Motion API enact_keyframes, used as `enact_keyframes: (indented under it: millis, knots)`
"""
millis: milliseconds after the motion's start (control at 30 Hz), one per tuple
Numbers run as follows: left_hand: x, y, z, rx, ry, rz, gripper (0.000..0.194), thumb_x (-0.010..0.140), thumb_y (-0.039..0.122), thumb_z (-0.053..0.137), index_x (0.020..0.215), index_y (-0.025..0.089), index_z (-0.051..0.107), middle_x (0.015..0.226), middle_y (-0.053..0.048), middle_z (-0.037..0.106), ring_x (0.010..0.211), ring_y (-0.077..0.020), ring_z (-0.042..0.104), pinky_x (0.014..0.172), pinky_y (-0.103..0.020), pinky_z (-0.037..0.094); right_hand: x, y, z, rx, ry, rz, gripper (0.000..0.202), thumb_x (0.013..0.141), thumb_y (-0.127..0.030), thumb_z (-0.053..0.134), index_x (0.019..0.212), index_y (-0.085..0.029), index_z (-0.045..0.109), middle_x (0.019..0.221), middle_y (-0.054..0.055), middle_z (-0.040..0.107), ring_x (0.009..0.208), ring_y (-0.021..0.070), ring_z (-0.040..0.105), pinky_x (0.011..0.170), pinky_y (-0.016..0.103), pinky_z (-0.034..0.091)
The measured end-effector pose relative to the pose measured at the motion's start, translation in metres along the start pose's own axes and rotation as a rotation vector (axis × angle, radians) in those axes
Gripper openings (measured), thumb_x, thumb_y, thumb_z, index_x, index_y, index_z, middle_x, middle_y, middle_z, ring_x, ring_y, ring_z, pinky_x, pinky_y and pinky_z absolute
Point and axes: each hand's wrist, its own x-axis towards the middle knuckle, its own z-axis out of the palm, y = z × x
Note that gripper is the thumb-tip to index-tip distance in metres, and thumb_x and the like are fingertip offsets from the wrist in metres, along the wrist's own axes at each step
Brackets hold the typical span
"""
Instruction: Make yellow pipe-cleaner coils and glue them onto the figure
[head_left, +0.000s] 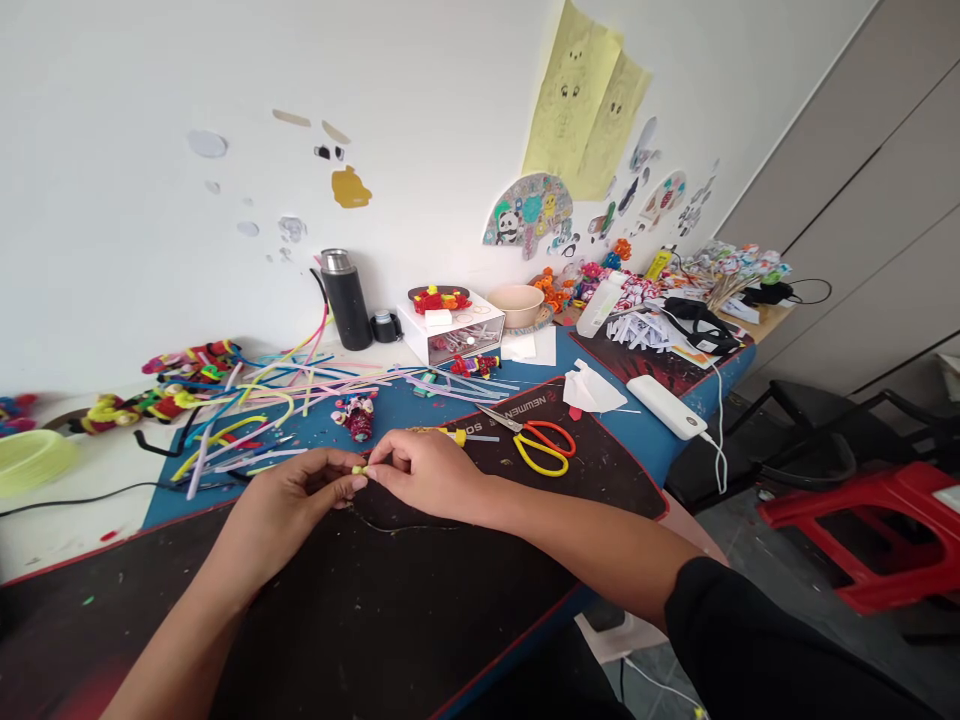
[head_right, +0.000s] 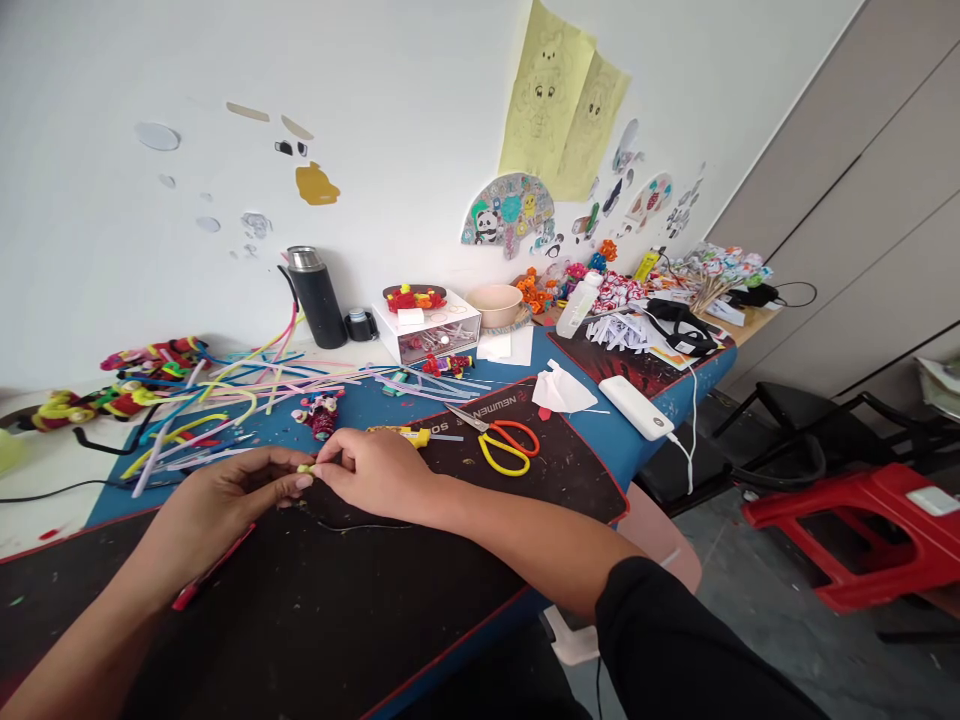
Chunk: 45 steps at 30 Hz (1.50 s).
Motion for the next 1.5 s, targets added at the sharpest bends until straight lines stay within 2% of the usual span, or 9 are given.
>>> enact_keyframes:
  millis: [233, 500, 667, 800, 933, 1200, 1267, 1367, 1500]
  knots:
    - [0.0, -0.003, 0.001, -0.021, 0.005, 0.0, 0.062, 0.067, 0.086, 0.085, 0.09, 0.029, 0.085, 0.084, -0.005, 0.086, 0.08, -0.031, 0.081, 0.075, -0.038, 0.065, 0.0, -0.001, 0.001, 0.011, -0.002, 0.015, 0.008, 0.104, -0.028, 0.079, 0.1, -0.022, 0.075, 0.066, -0.008, 0.06, 0.067, 0.0134, 0.059, 0.069, 0.028, 0.035]
    - [-0.001, 0.004, 0.002, -0.025, 0.02, -0.016, 0.061, 0.065, 0.085, 0.087, 0.089, 0.03, 0.086, 0.084, -0.005, 0.086, 0.08, -0.0305, 0.08, 0.075, -0.037, 0.065, -0.001, -0.002, 0.0, 0.046, -0.008, 0.029, 0.005, 0.104, -0.026, 0.078, 0.104, -0.021, 0.077, 0.066, -0.009, 0.06, 0.064, 0.0113, 0.056, 0.067, 0.026, 0.034]
    - [-0.002, 0.01, 0.001, -0.115, 0.054, -0.051, 0.066, 0.055, 0.088, 0.091, 0.083, 0.029, 0.085, 0.08, -0.005, 0.086, 0.076, -0.0305, 0.079, 0.071, -0.038, 0.067, 0.0, 0.0, -0.002, 0.166, -0.012, 0.066, 0.014, 0.105, -0.033, 0.079, 0.108, -0.02, 0.081, 0.066, -0.008, 0.059, 0.062, 0.0112, 0.053, 0.064, 0.026, 0.035]
    - [-0.002, 0.016, 0.0, -0.198, 0.093, -0.056, 0.069, 0.048, 0.087, 0.096, 0.08, 0.028, 0.085, 0.077, -0.005, 0.084, 0.071, -0.0284, 0.078, 0.068, -0.038, 0.068, -0.001, 0.005, -0.002, 0.242, 0.001, 0.087, 0.017, 0.104, -0.033, 0.08, 0.112, -0.02, 0.082, 0.067, -0.007, 0.06, 0.063, 0.0117, 0.053, 0.065, 0.026, 0.037]
    - [-0.002, 0.016, 0.0, -0.237, 0.123, -0.045, 0.069, 0.051, 0.086, 0.097, 0.084, 0.026, 0.088, 0.076, -0.005, 0.084, 0.07, -0.0284, 0.078, 0.067, -0.039, 0.069, -0.001, 0.009, -0.001, 0.25, 0.013, 0.091, 0.019, 0.102, -0.036, 0.082, 0.111, -0.019, 0.083, 0.067, -0.007, 0.06, 0.064, 0.0115, 0.053, 0.066, 0.026, 0.038]
    - [-0.002, 0.017, 0.002, -0.236, 0.063, -0.032, 0.066, 0.054, 0.085, 0.096, 0.081, 0.026, 0.085, 0.076, -0.005, 0.083, 0.069, -0.0272, 0.077, 0.067, -0.038, 0.068, 0.001, 0.012, 0.006, 0.298, 0.039, 0.041, 0.018, 0.103, -0.034, 0.08, 0.11, -0.018, 0.082, 0.069, -0.007, 0.06, 0.063, 0.0108, 0.051, 0.064, 0.026, 0.038]
    - [-0.002, 0.015, 0.003, -0.224, 0.056, -0.029, 0.066, 0.056, 0.085, 0.096, 0.084, 0.026, 0.086, 0.077, -0.005, 0.084, 0.07, -0.0272, 0.078, 0.068, -0.038, 0.068, 0.0, 0.012, 0.006, 0.315, 0.031, 0.037, 0.016, 0.103, -0.033, 0.079, 0.108, -0.018, 0.082, 0.069, -0.007, 0.06, 0.063, 0.0108, 0.051, 0.063, 0.026, 0.037]
    - [-0.001, 0.011, 0.003, -0.237, 0.048, -0.023, 0.07, 0.058, 0.082, 0.097, 0.099, 0.026, 0.086, 0.08, -0.005, 0.084, 0.073, -0.0279, 0.078, 0.07, -0.039, 0.068, 0.0, 0.012, 0.006, 0.338, 0.027, 0.045, 0.017, 0.104, -0.034, 0.078, 0.108, -0.017, 0.081, 0.07, -0.006, 0.061, 0.064, 0.0114, 0.051, 0.062, 0.026, 0.036]
    - [-0.003, 0.007, 0.001, -0.247, 0.05, 0.045, 0.072, 0.061, 0.078, 0.097, 0.111, 0.028, 0.083, 0.088, -0.005, 0.086, 0.082, -0.0308, 0.08, 0.075, -0.042, 0.069, 0.0, 0.01, 0.003, 0.357, 0.029, 0.073, 0.018, 0.105, -0.035, 0.077, 0.107, -0.017, 0.081, 0.072, -0.005, 0.062, 0.065, 0.012, 0.05, 0.063, 0.026, 0.036]
